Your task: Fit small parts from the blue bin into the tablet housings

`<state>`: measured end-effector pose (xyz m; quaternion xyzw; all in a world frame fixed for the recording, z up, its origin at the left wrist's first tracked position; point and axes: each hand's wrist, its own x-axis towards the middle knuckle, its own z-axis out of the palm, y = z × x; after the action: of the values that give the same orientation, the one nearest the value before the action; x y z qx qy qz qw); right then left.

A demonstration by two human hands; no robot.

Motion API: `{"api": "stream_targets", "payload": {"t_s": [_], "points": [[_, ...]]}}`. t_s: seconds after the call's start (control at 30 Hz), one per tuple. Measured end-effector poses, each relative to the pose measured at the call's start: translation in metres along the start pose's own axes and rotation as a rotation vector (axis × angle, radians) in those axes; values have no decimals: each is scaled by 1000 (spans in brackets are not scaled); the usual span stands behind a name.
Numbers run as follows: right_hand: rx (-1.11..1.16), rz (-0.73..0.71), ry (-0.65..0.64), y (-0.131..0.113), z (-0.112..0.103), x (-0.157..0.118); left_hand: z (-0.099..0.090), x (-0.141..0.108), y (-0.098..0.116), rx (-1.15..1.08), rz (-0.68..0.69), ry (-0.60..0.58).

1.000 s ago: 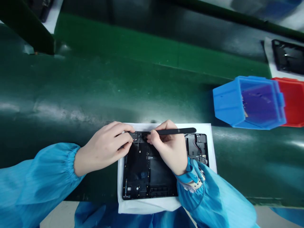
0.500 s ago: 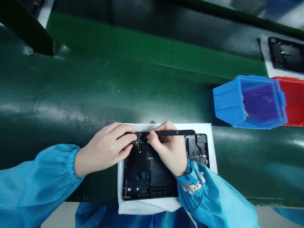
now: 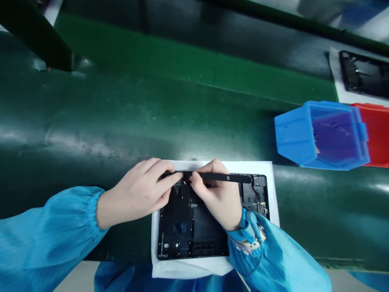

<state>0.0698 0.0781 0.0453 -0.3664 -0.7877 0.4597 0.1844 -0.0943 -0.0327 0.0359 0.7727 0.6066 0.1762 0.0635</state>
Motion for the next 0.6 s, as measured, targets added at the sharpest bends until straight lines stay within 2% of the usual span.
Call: {"api": "stream_targets", "payload": {"t_s": [0.2,0.43,0.6], "points": [[18,4,-17,5,-3,-1,-2,1,9,156,11,-31],[57,75,46,14,-7,-4,-2,2,8,128,-1,-15],[74,89,39,14,-8,-3,2,1,3,63,37,-12]]}}
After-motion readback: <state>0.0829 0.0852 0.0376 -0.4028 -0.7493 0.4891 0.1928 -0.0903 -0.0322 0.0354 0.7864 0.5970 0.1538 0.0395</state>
